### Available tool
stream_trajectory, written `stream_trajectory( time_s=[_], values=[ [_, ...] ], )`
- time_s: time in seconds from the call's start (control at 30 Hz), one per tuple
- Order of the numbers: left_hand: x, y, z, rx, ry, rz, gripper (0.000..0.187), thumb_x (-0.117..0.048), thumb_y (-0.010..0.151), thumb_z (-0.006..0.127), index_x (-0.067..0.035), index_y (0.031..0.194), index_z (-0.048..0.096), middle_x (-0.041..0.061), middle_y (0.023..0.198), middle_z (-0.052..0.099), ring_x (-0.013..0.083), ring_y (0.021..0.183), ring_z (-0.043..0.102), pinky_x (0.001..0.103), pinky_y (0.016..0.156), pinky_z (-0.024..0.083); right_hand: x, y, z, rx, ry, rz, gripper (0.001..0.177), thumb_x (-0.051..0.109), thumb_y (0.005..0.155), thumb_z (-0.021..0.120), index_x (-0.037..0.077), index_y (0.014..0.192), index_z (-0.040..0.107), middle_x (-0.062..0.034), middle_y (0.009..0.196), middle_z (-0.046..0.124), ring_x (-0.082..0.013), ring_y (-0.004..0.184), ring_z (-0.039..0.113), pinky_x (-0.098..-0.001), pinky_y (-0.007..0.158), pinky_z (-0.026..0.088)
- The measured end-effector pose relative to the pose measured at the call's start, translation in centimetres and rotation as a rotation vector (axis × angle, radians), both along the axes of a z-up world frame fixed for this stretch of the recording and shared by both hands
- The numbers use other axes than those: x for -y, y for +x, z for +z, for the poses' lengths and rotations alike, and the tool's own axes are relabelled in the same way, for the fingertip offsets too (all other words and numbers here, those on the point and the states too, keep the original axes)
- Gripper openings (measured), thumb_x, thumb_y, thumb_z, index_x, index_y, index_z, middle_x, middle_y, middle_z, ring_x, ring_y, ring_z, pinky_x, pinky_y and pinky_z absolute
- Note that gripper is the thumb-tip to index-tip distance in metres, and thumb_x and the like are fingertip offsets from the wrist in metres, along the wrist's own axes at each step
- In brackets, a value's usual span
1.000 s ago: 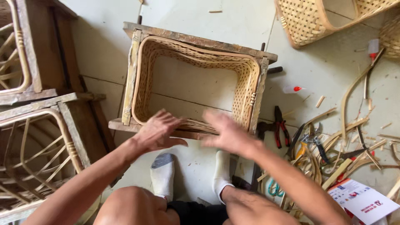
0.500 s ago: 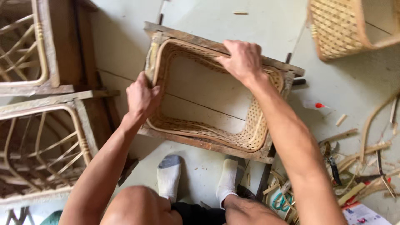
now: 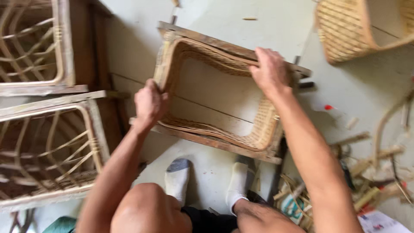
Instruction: The person is weaving a rectangular basket using thin strips of bamboo or rattan. They place a pre-woven basket body into a wooden mold, then add and secure a rim strip around the top edge using pliers and a hammer.
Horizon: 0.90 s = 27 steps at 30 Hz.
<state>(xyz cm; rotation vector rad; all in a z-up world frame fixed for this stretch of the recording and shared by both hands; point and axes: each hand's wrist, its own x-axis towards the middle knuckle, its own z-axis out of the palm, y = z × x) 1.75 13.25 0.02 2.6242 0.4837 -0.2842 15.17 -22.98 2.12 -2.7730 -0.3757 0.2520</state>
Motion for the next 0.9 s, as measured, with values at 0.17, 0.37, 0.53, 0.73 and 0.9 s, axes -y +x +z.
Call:
stream_trajectory(
  time_s=[0.17,0.37,0.53,0.73,0.9],
  values=[
    [2.2,0.4,3.5,0.327,0.065,-0.270,0.069,-0.030,0.088,0.078,0.007,0.140,0.052,0.027,0.120,0.066,0.0427,0.111,0.060,0.056,0.099,0.045,4.7,-4.3,4.2,0.344,0.233,0.056,0.088,0.026,0.075,0.092,-0.009,0.145,0.050,-0.0302,0.140,0.059,-0.0427,0.129,0.055,-0.0492,0.112,0.041],
    [8.6,7.1,1.3,0.561,-0.028,-0.686,0.061,-0.032,0.100,0.076,-0.010,0.152,0.054,0.014,0.155,0.056,0.0323,0.149,0.047,0.050,0.125,0.036,14.4,-18.6,6.8,0.188,0.343,-0.352,0.049,0.011,0.099,0.075,-0.004,0.143,0.060,-0.0210,0.135,0.068,-0.0307,0.125,0.066,-0.0404,0.107,0.053],
    [11.6,16.9,1.7,0.404,0.255,-0.983,0.096,-0.057,0.078,0.076,0.000,0.149,0.047,0.024,0.148,0.044,0.0385,0.138,0.039,0.062,0.116,0.022,17.3,-29.9,5.4,0.073,0.419,-0.678,0.037,0.011,0.100,0.069,0.000,0.135,0.065,-0.0139,0.119,0.075,-0.0187,0.105,0.072,-0.0300,0.089,0.058],
    [13.5,13.0,1.2,0.622,0.566,-1.201,0.060,-0.040,0.105,0.066,-0.018,0.157,0.048,-0.001,0.169,0.044,0.0139,0.154,0.040,0.033,0.133,0.025,20.6,-39.0,0.1,-0.049,0.435,-0.987,0.037,0.014,0.095,0.073,0.003,0.130,0.068,-0.0117,0.106,0.077,-0.0131,0.087,0.069,-0.0288,0.077,0.057],
    [13.7,9.2,-1.5,0.366,0.216,-1.005,0.073,-0.036,0.113,0.065,0.000,0.165,0.030,0.025,0.174,0.030,0.0380,0.163,0.026,0.056,0.136,0.019,24.6,-42.8,-3.1,-0.023,0.191,-0.937,0.033,0.020,0.094,0.075,0.001,0.121,0.070,-0.0151,0.106,0.077,-0.0164,0.089,0.073,-0.0305,0.075,0.058]
  ],
)
